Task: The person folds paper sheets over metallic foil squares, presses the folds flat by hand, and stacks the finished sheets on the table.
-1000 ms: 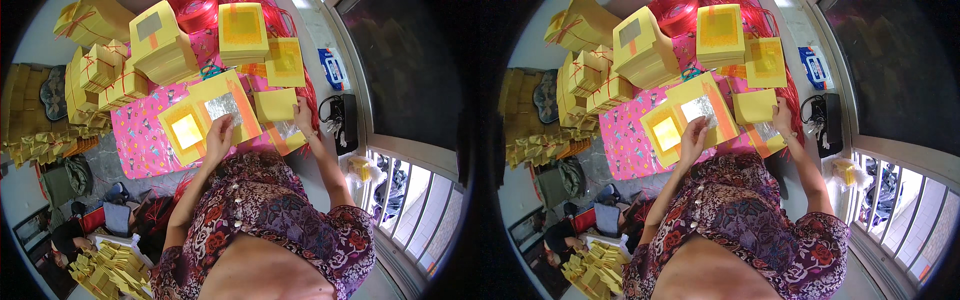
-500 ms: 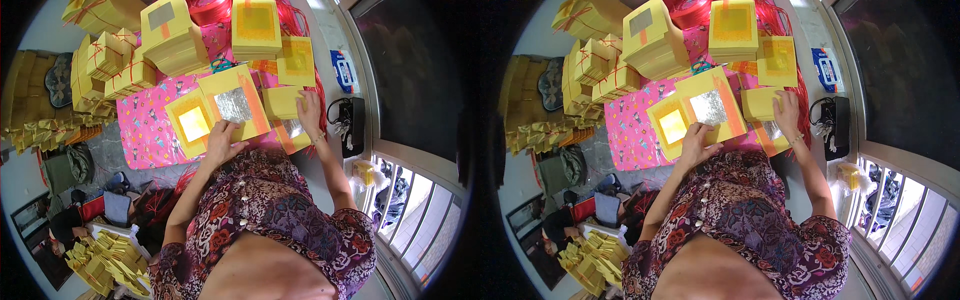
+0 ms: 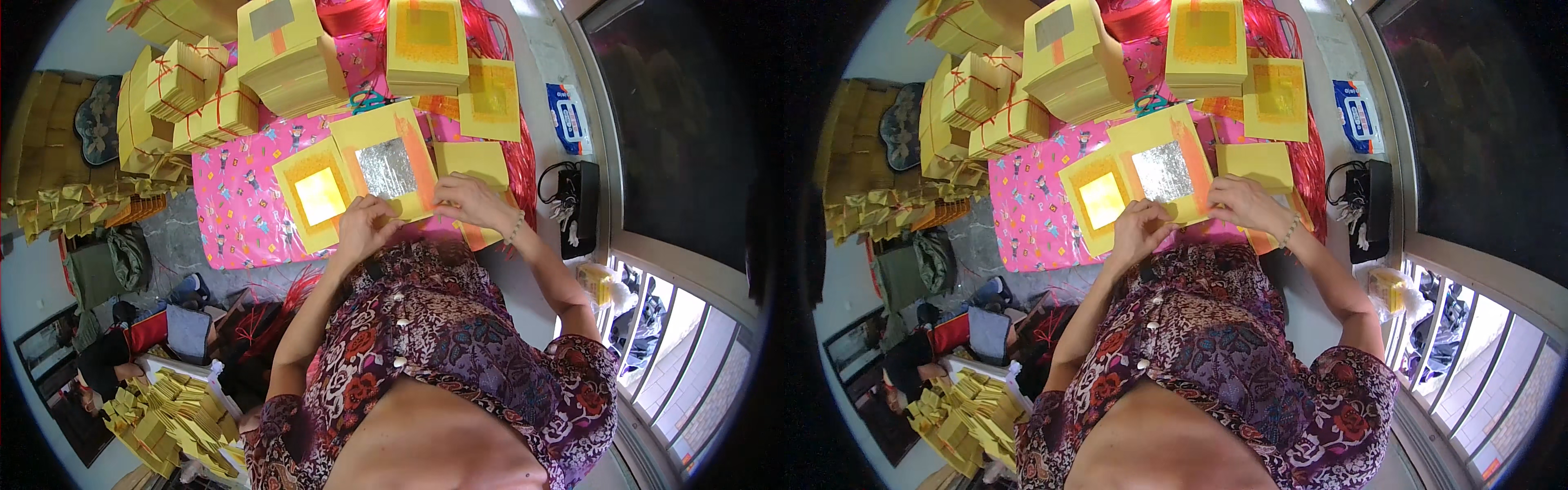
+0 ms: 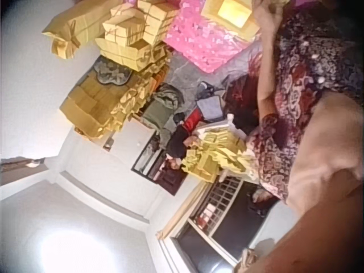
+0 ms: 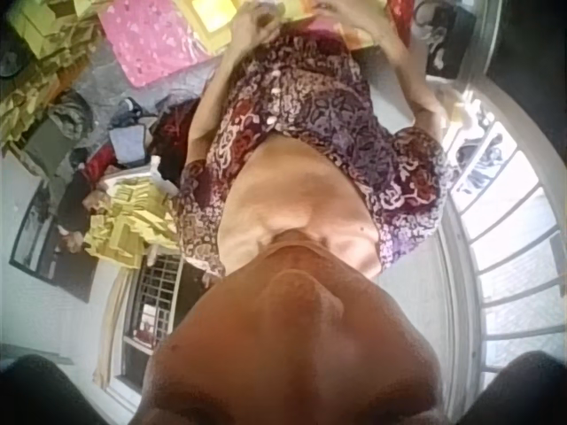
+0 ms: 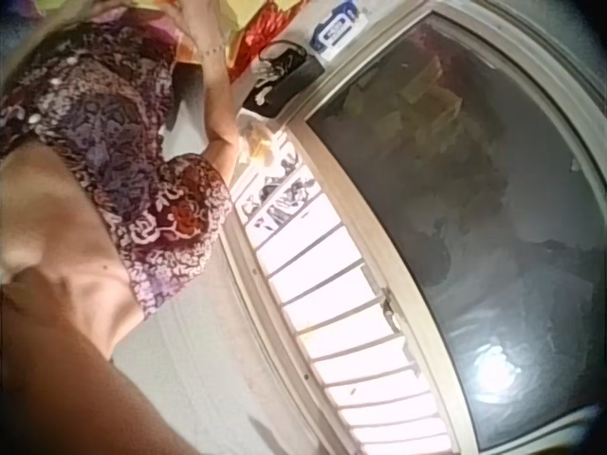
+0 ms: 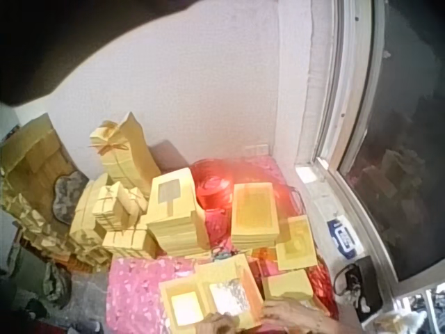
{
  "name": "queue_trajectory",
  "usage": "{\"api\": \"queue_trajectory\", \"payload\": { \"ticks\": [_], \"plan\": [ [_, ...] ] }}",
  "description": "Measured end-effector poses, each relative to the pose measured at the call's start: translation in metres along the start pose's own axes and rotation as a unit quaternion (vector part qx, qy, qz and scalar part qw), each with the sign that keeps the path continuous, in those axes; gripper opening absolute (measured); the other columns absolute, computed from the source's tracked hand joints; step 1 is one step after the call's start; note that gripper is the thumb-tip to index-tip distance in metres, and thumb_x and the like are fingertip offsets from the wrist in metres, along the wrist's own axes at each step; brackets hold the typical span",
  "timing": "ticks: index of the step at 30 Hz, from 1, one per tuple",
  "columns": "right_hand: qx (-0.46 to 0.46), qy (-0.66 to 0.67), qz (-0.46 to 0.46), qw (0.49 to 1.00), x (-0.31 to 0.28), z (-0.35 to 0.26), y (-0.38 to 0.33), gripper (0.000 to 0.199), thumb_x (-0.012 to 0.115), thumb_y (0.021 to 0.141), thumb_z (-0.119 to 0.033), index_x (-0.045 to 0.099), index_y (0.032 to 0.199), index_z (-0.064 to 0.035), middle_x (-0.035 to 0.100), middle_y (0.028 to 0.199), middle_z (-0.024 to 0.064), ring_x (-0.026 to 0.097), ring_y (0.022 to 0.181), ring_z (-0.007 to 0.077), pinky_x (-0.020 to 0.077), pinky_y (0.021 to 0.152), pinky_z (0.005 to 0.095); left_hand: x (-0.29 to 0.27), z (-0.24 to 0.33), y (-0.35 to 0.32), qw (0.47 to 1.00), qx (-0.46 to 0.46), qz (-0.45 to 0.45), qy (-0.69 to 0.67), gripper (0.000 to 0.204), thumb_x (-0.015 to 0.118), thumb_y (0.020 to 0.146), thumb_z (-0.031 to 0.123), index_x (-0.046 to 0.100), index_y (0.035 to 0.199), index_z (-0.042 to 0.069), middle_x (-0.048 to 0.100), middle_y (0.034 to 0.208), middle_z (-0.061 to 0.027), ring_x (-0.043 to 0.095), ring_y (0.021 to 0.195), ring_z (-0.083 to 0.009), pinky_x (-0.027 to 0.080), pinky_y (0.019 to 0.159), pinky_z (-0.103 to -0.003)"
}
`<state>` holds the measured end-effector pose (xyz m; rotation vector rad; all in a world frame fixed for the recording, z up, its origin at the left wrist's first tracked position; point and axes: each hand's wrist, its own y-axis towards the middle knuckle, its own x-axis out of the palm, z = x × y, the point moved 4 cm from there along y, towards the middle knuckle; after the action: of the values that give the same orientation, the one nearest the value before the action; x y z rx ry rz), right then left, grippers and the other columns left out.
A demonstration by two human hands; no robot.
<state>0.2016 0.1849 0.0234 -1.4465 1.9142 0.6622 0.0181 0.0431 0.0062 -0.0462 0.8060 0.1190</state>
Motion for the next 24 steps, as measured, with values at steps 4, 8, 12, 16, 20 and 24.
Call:
{"api": "queue_trajectory", "payload": {
  "ticks": [4, 8, 12, 16, 20, 24],
  "plan": [
    [0.036, 0.026, -0.021, 0.999, 0.000, 0.007, 0.005, 0.016, 0.070, 0.086, -0.020, 0.064, 0.089, -0.0052, 0.060, 0.090, 0.0068, 0.061, 0.085, 0.0278, 0.0487, 0.075, 0.0407, 0.003, -0.014, 0.005, 0.990, -0.049, 0.004, -0.135, 0.018, 0.082, 0.078, 0.018, 0.074, 0.083, 0.004, 0.069, 0.088, -0.0069, 0.066, 0.084, -0.0203, 0.053, 0.073, -0.032],
    [0.060, 0.051, -0.034, 0.996, -0.001, 0.010, 0.008, 0.018, 0.067, 0.090, -0.023, 0.066, 0.089, -0.0047, 0.060, 0.087, 0.0078, 0.060, 0.078, 0.0286, 0.0476, 0.073, 0.0402, 0.005, -0.016, 0.007, 0.974, -0.121, -0.036, -0.186, 0.016, 0.082, 0.080, 0.016, 0.074, 0.083, 0.002, 0.068, 0.084, -0.0049, 0.065, 0.077, -0.0141, 0.052, 0.069, -0.027],
    [0.067, 0.055, -0.039, 0.995, -0.002, 0.010, 0.011, 0.019, 0.067, 0.088, -0.023, 0.066, 0.086, -0.0041, 0.059, 0.086, 0.0098, 0.061, 0.081, 0.0305, 0.0473, 0.071, 0.0419, 0.007, -0.020, 0.009, 0.973, -0.126, -0.042, -0.187, 0.017, 0.081, 0.080, 0.017, 0.074, 0.083, 0.002, 0.068, 0.084, -0.0042, 0.064, 0.075, -0.0126, 0.052, 0.068, -0.027],
    [0.065, 0.061, -0.040, 0.995, -0.001, 0.012, 0.011, 0.018, 0.067, 0.088, -0.021, 0.066, 0.087, -0.0037, 0.060, 0.085, 0.0092, 0.061, 0.078, 0.0295, 0.0472, 0.071, 0.0409, 0.007, -0.021, 0.010, 0.975, -0.125, -0.049, -0.178, 0.017, 0.081, 0.080, 0.017, 0.074, 0.083, 0.002, 0.068, 0.084, -0.0038, 0.064, 0.075, -0.0117, 0.051, 0.068, -0.026],
    [0.067, 0.071, -0.036, 0.995, -0.002, 0.011, 0.012, 0.015, 0.066, 0.087, -0.019, 0.067, 0.086, -0.0040, 0.060, 0.085, 0.0099, 0.062, 0.080, 0.0301, 0.0477, 0.071, 0.0415, 0.005, -0.018, 0.011, 0.969, -0.138, -0.056, -0.198, 0.018, 0.081, 0.080, 0.017, 0.073, 0.082, 0.002, 0.068, 0.084, -0.0035, 0.063, 0.074, -0.0112, 0.050, 0.067, -0.025],
    [0.062, 0.076, -0.034, 0.995, -0.002, 0.012, 0.011, 0.013, 0.066, 0.086, -0.018, 0.067, 0.087, -0.0042, 0.061, 0.086, 0.0093, 0.062, 0.080, 0.0294, 0.0481, 0.071, 0.0410, 0.005, -0.019, 0.011, 0.969, -0.144, -0.062, -0.193, 0.018, 0.082, 0.080, 0.018, 0.072, 0.082, 0.002, 0.067, 0.084, -0.0031, 0.063, 0.075, -0.0108, 0.050, 0.067, -0.025]
  ]
}}
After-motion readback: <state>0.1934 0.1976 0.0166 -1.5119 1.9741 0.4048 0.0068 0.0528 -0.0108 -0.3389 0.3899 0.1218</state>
